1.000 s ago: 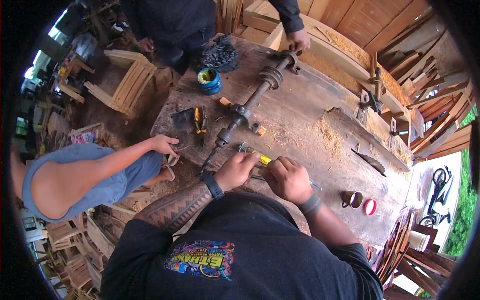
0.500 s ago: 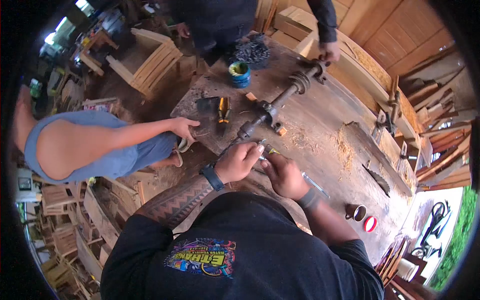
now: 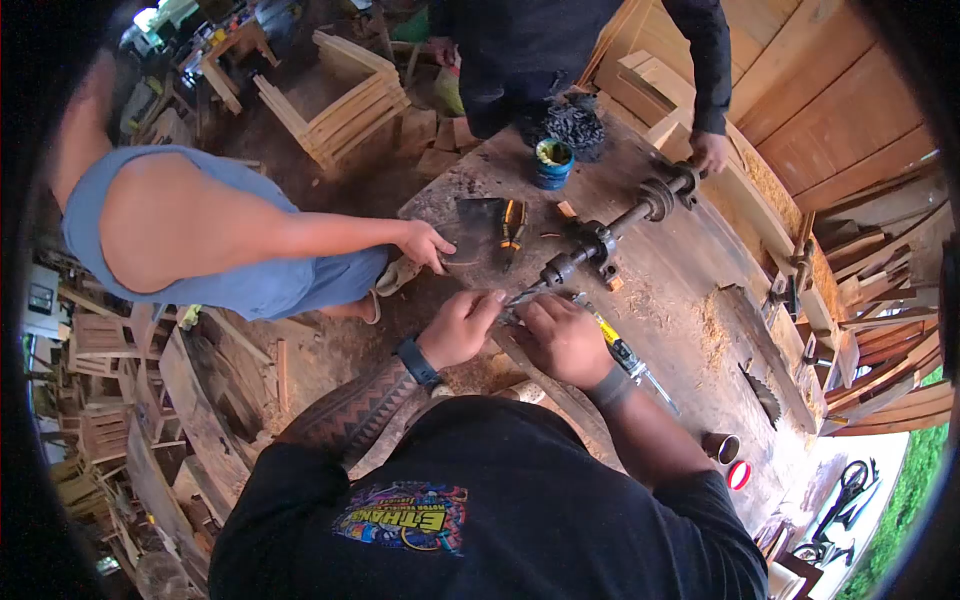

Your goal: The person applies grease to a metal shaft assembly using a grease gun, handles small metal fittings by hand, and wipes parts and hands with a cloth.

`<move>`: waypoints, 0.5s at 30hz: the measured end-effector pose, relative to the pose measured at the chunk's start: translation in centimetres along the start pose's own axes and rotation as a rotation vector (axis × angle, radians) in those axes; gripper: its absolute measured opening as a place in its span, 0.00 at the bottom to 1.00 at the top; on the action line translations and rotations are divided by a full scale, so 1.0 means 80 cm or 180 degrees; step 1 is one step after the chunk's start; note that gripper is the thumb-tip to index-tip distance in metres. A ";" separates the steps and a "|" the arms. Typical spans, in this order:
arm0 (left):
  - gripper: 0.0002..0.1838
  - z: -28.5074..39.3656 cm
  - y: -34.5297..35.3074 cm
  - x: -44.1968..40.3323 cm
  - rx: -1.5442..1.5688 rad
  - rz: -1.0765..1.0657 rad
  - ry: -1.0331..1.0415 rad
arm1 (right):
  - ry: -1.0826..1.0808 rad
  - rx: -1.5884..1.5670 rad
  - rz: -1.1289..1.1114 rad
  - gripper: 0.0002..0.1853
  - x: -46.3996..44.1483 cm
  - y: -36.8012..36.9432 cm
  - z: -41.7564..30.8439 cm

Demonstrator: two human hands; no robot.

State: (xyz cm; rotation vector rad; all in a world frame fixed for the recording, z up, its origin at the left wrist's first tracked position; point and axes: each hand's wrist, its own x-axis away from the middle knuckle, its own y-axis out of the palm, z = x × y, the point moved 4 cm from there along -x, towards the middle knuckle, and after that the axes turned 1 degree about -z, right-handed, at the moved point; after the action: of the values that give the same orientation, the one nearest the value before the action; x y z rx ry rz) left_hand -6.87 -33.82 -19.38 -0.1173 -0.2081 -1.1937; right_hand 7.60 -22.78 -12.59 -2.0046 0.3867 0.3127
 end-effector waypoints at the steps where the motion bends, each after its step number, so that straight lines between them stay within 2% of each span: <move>1: 0.19 -0.003 -0.011 0.007 0.0153 0.0064 -0.0133 | 0.0026 0.0017 -0.0050 0.17 -0.006 0.007 -0.007; 2: 0.19 -0.005 -0.021 0.014 0.0305 0.0127 -0.0264 | 0.0049 0.0035 -0.0097 0.16 -0.014 0.015 -0.017; 5: 0.18 0.020 -0.057 0.031 -0.0455 0.0180 0.0160 | 0.0042 -0.0161 -0.0037 0.14 -0.041 0.034 -0.041; 6: 0.18 0.029 -0.069 0.034 -0.0743 0.0343 0.0641 | 0.0036 -0.0264 0.0035 0.14 -0.050 0.040 -0.046; 8: 0.17 0.045 -0.086 0.045 -0.1314 0.0656 0.1585 | 0.1531 -0.2379 -0.0389 0.17 -0.054 0.090 -0.032; 10: 0.17 0.046 -0.107 0.050 -0.1222 0.0535 0.1482 | 0.2963 -0.4789 -0.0848 0.24 -0.060 0.098 -0.057; 12: 0.17 0.051 -0.124 0.059 -0.1212 0.0528 0.1554 | 0.2991 -0.4461 -0.0884 0.25 -0.074 0.091 -0.075; 13: 0.17 0.047 -0.132 0.061 -0.0898 0.0499 0.1298 | 0.2998 -0.4294 -0.0909 0.25 -0.079 0.092 -0.082; 14: 0.18 0.043 -0.140 0.063 -0.0585 0.0469 0.1043 | 0.2253 -0.3690 -0.0573 0.20 -0.085 0.108 -0.077; 15: 0.18 0.039 -0.147 0.065 -0.0273 0.0437 0.0791 | 0.1730 -0.2628 -0.0367 0.18 -0.095 0.096 -0.087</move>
State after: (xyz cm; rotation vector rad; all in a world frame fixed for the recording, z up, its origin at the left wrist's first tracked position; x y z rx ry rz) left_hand -16.26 -42.19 -15.42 -0.0564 0.0686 -1.0693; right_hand -2.06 -31.20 -12.84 -2.9157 0.5286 -0.2019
